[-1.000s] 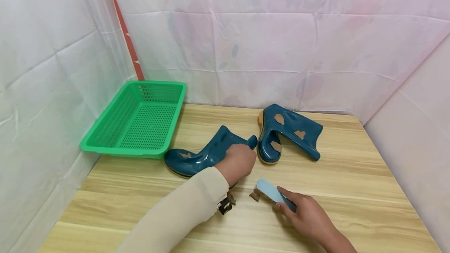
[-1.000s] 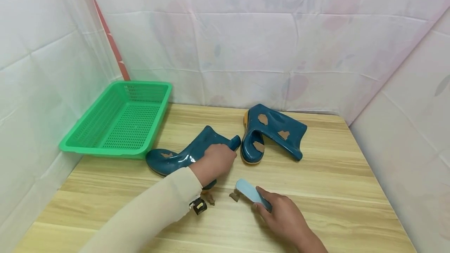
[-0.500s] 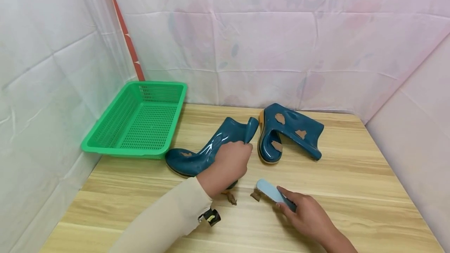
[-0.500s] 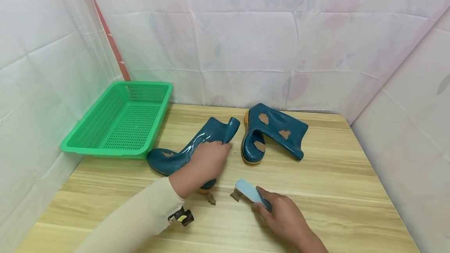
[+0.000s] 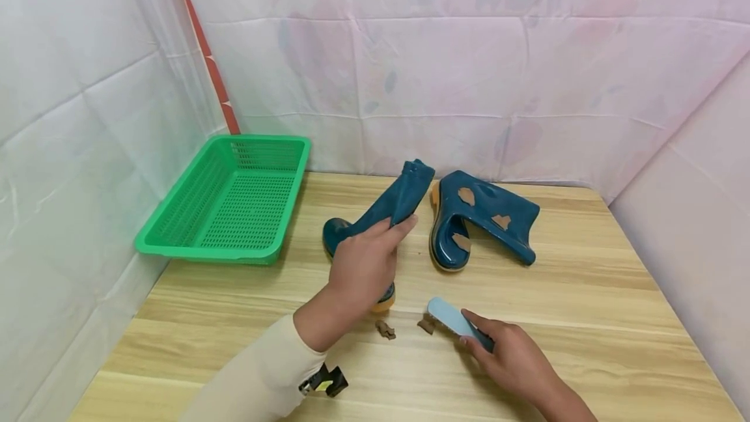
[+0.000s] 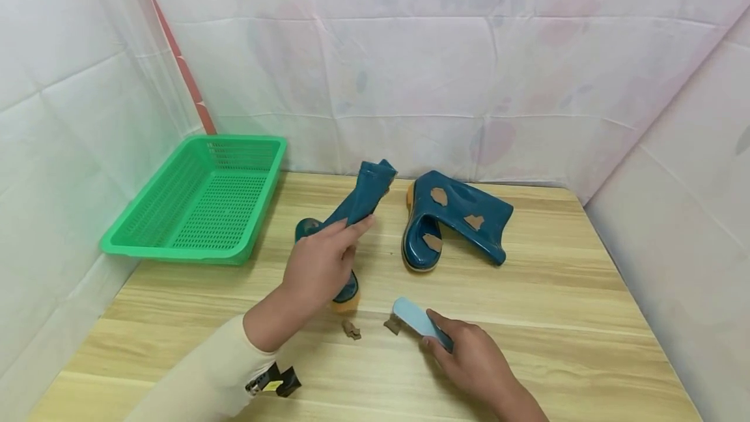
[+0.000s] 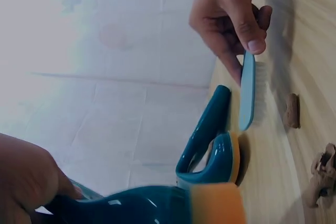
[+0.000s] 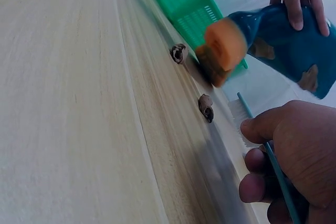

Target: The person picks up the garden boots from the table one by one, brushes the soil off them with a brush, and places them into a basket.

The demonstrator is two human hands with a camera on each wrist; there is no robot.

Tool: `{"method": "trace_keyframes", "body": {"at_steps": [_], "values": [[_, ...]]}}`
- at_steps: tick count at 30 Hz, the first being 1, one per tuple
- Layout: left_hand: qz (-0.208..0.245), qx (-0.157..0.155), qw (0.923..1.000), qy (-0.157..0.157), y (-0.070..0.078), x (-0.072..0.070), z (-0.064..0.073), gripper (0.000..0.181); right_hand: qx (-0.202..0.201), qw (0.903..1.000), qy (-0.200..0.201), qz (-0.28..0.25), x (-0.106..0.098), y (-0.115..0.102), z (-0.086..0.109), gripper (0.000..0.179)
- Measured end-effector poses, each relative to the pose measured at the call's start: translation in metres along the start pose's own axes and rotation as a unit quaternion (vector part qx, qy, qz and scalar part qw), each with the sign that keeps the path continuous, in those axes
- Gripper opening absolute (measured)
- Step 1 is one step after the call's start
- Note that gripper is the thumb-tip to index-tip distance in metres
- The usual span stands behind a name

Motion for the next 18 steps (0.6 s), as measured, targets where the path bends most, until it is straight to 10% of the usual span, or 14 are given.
{"method": "trace_keyframes", "body": {"at_steps": [8,18], "values": [[0.117,0.081,0.9827,0.118,-0.022,-0.023,0.006,0.043,0.002,1.0000,0.003,-0.007,-0.004,0.001,0.003,0.049],[0.351,0.086,0.9305,0.061,-0.074,-0.011,0.020,0.041,0.002,1.0000,0.008,-0.003,-0.007,0.001,0.006,0.049]]}}
Point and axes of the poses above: each hand's wrist, its own z-axis away from the middle knuckle, its own x-axis out of the palm, y = z × x, the point moved 8 cm from there along -z, towards the middle knuckle, and after that the axes turned 1 degree about -x, right-handed, at the moved point
